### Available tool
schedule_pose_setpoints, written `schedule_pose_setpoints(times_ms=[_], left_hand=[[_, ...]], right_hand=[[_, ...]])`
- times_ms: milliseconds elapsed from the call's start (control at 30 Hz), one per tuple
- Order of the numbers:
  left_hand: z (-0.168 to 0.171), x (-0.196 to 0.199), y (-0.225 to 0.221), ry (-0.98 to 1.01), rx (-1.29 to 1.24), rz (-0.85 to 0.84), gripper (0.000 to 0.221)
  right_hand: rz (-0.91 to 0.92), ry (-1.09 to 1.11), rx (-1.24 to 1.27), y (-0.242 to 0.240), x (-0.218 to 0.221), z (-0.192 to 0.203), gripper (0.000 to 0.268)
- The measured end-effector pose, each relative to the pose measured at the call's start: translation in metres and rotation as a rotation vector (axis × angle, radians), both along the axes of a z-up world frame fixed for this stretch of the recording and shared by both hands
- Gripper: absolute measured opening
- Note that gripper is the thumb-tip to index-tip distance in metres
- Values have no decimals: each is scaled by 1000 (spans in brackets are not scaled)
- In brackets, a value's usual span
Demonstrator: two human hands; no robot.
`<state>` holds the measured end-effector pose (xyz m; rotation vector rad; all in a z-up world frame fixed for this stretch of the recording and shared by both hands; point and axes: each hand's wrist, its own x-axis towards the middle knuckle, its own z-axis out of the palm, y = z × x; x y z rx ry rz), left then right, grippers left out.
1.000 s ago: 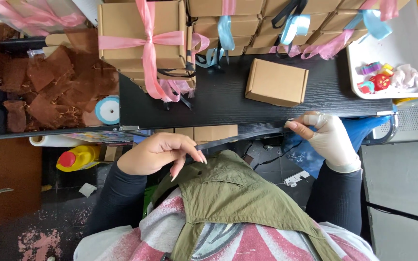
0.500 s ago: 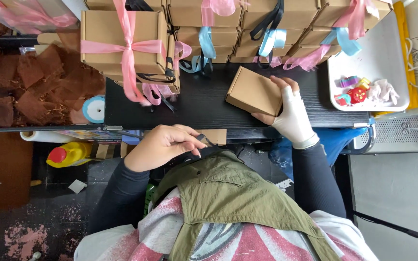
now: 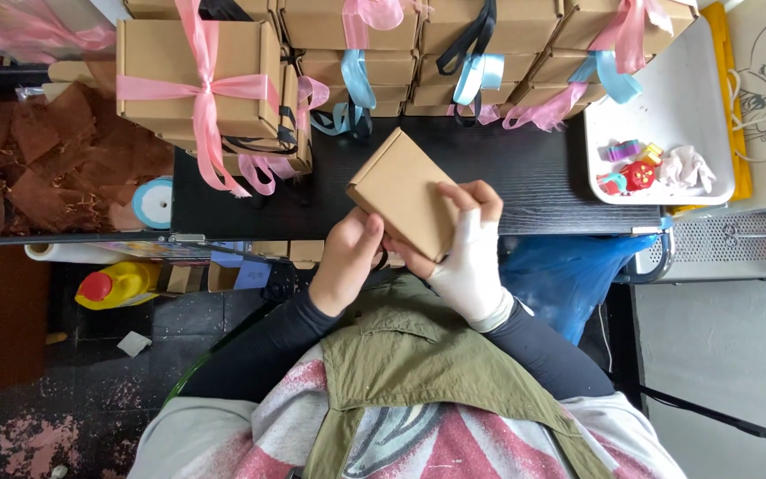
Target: Assemble small gift boxes, fill them with decorative paper shred, add soap or candle items, and tie them with ribbon.
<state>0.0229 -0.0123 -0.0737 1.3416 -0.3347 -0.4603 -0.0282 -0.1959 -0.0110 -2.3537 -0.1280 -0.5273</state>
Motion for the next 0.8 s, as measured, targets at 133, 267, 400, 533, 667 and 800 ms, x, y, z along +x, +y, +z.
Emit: schedule_pose_setpoints(times_ms=[133, 267, 400, 533, 667, 800], left_hand=[[20, 4, -5, 103, 28, 196, 68], [41, 9, 5, 283, -180, 98, 54], [44, 10, 5, 462, -525, -184, 57], [58, 13, 6, 490, -467, -184, 58], [35, 27, 18, 486, -573, -177, 54], [20, 44, 22, 565, -540, -90, 52]], right_hand=[[99, -58, -169, -12, -2, -3, 105], [146, -115, 330, -29, 6, -20, 98], [510, 532, 1181, -28, 18, -19, 98], [478, 755, 1305, -43, 10, -47, 67], [462, 657, 1177, -75, 12, -41, 36], [434, 481, 1093, -110, 5, -23, 27]])
